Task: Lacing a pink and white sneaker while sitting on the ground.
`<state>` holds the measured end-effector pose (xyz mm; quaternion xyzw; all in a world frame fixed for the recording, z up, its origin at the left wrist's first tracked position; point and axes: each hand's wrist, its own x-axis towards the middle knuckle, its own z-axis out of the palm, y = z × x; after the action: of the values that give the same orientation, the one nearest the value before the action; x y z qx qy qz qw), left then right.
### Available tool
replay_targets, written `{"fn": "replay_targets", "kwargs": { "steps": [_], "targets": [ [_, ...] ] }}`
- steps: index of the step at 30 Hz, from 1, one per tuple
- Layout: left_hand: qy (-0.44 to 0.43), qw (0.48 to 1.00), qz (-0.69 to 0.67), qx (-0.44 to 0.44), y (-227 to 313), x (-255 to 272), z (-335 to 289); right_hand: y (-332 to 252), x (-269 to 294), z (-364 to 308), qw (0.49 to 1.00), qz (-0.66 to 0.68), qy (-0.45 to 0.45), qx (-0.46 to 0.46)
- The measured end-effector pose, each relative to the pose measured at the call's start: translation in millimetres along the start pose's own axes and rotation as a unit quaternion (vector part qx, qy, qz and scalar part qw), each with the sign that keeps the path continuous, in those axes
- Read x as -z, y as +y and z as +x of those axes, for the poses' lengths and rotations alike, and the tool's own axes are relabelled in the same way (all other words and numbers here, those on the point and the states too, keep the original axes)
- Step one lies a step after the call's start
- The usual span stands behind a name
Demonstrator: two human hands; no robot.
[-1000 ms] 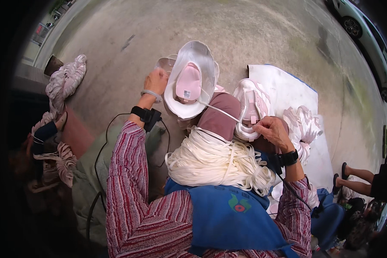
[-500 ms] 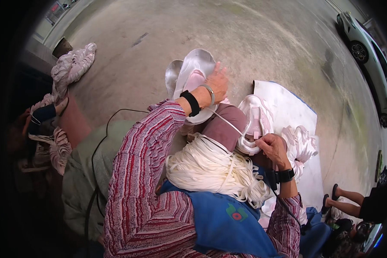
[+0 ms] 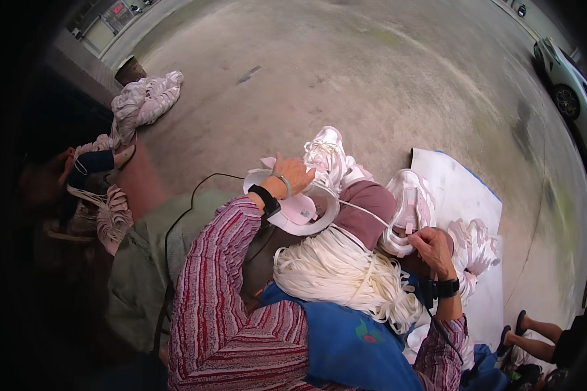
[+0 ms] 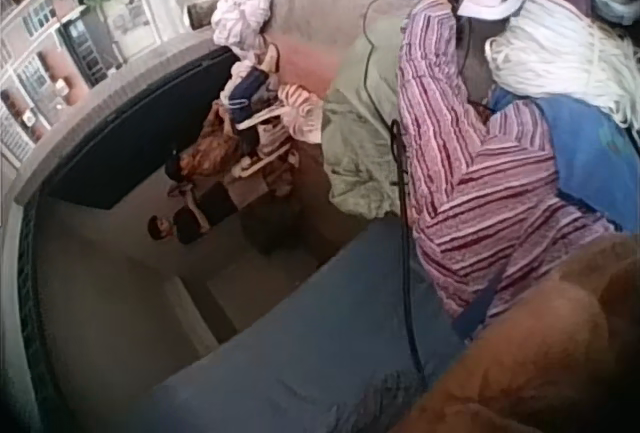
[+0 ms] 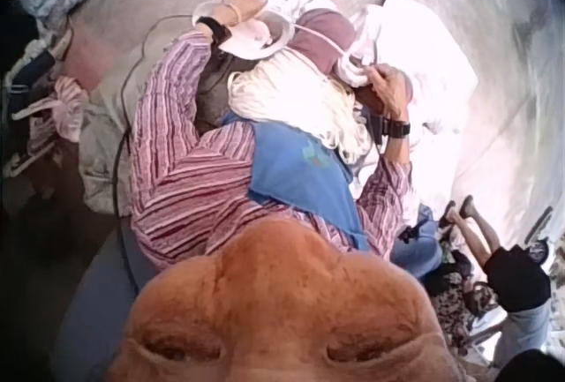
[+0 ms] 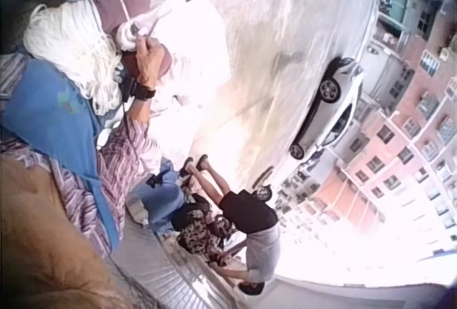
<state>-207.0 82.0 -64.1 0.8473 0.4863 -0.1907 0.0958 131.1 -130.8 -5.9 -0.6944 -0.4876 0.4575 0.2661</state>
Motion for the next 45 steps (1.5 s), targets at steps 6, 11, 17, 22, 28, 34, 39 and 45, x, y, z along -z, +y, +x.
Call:
{"fn": "replay_targets", "kwargs": {
  "steps": [6, 11, 17, 22, 28, 34, 39, 45],
  "targets": [
    [-0.003, 0.999, 0.030, -0.040, -0.5, 33.5, 9.0, 4.8, -2.3, 1.6, 0.998, -0.043, 0.008, 0.044],
    [0.083, 0.989, -0.116, -0.040, 14.8, 61.8, 8.7, -2.5, -0.1, -3.5, 1.000, -0.011, 0.008, 0.021],
    [0.600, 0.790, -0.097, 0.078, -25.9, 161.5, -4.8, 1.8, -1.7, -1.8, 1.000, -0.013, -0.003, 0.020],
    [0.583, 0.809, -0.033, 0.067, -46.9, 176.2, -16.6, 13.6, -1.2, -5.5, 1.000, 0.006, 0.018, 0.004],
    [0.436, 0.889, -0.088, -0.108, 29.6, 127.9, -28.0, 5.4, -5.2, 4.7, 0.999, 0.026, 0.023, 0.031],
    [0.250, 0.874, -0.217, -0.356, 144.4, 75.9, -27.2, 26.3, 4.0, -7.6, 0.994, 0.044, 0.096, 0.009],
    [0.250, 0.912, -0.058, -0.320, 182.5, 45.8, -22.4, 22.3, -0.5, -11.8, 0.991, -0.010, 0.132, 0.013],
    [0.217, 0.929, -0.008, -0.301, 195.2, 40.2, -13.0, 14.3, -0.3, 12.8, 0.964, -0.103, 0.221, 0.108]
  ]
}}
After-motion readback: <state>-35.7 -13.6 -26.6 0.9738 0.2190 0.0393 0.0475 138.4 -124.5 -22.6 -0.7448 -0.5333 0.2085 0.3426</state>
